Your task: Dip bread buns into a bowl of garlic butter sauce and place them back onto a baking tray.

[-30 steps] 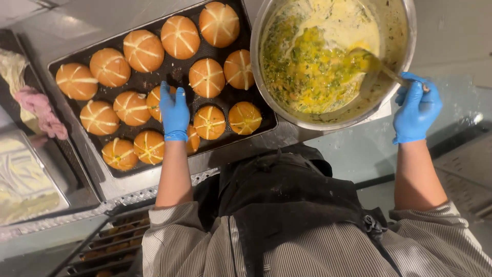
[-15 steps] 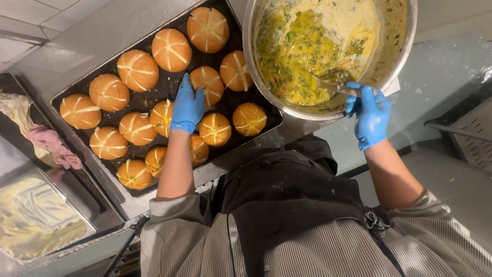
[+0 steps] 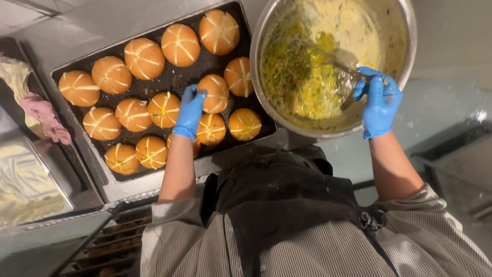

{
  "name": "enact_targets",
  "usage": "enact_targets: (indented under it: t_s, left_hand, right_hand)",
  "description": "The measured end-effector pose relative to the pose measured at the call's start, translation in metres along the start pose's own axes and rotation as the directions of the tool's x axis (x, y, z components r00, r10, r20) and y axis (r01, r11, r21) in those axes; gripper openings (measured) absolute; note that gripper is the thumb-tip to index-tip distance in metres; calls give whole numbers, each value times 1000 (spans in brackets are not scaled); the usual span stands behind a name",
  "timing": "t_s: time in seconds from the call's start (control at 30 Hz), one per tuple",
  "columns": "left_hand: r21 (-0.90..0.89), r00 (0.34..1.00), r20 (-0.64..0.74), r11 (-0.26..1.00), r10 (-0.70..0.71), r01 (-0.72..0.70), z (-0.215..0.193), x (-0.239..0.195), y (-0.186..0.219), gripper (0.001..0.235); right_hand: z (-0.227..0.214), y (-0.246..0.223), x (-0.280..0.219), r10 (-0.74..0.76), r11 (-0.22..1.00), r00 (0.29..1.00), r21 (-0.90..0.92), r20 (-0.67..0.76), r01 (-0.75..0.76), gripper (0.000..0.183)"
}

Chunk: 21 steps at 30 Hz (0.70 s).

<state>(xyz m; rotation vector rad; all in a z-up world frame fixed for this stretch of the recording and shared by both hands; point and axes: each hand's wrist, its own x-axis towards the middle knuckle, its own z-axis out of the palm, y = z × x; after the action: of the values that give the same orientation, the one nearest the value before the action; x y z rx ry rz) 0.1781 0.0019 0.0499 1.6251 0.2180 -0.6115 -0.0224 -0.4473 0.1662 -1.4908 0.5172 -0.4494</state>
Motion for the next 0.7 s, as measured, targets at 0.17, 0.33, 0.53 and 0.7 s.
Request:
enact_targets:
  t_s: [0.17, 0.33, 0.53, 0.7]
  left_hand:
    - [-131, 991, -70, 986, -117, 107, 5, -9, -12, 47]
    - [-565, 992, -66, 823, -105, 49, 2, -32, 6, 53]
    - [-936, 991, 47, 352, 128, -1, 48, -89, 61, 76]
    - [-947, 913, 252, 274, 320, 165, 107, -113, 123, 88]
  right_hand:
    - [-3, -3, 29, -115, 977, 960, -146, 254, 156, 31]
    - [4, -3, 22, 71, 992, 964, -117, 258, -42, 36]
    - [9, -14, 23, 293, 954, 933, 4, 210, -300, 37]
    - [-16, -27, 28, -2, 964, 964, -256, 265, 72, 35]
